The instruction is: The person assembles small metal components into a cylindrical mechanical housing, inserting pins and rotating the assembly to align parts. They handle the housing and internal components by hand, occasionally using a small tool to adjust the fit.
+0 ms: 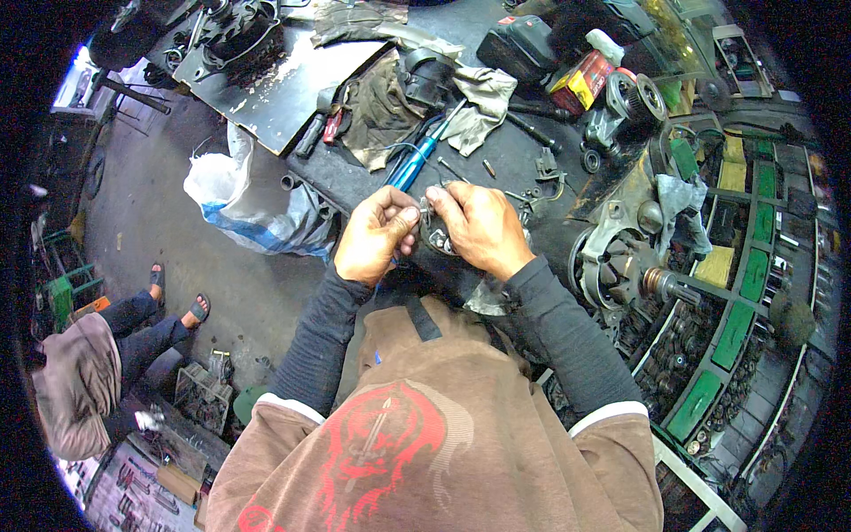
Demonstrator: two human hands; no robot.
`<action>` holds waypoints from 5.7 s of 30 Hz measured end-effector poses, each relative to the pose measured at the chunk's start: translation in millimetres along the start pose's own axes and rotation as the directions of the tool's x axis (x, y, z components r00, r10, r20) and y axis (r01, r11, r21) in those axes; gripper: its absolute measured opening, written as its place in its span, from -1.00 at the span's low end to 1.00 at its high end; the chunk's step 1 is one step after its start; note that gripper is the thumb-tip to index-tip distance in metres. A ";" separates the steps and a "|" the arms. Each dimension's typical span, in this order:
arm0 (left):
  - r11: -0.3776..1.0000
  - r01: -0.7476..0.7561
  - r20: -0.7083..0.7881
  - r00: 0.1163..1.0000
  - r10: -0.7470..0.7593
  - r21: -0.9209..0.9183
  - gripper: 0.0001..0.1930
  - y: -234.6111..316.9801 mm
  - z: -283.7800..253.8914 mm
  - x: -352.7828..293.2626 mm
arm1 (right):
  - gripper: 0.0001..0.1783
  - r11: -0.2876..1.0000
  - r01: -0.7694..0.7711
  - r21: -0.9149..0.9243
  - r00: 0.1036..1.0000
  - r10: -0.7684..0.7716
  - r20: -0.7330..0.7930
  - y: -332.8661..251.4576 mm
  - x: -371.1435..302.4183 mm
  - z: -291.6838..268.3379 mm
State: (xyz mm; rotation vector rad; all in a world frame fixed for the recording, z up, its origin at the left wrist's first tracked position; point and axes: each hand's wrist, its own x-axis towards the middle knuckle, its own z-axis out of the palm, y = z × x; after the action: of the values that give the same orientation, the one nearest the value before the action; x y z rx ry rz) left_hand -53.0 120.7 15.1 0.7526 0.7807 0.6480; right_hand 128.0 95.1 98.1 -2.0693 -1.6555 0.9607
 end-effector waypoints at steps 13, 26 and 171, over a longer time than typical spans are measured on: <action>0.979 -0.131 -0.108 0.988 0.114 -0.159 -0.85 -13.1 1.2 0.9 | -0.79 0.966 0.167 0.196 0.982 -0.181 0.056 12.6 1.8 -4.6; 0.950 0.136 0.047 0.991 -0.128 -0.281 -0.83 -6.6 -12.7 -2.5 | -0.74 0.899 -0.110 0.424 0.994 0.099 0.050 13.1 1.2 5.9; 0.935 -0.352 -0.229 0.908 0.351 0.037 -0.73 -16.3 13.0 2.1 | -0.68 0.967 -0.002 0.253 0.993 -0.027 0.111 -4.3 12.8 -0.7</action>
State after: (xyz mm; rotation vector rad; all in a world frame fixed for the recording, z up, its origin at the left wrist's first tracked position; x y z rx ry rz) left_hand -37.7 108.5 7.7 0.8303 0.8637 1.0797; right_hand 126.6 108.5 97.5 -1.8639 -1.5061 1.2363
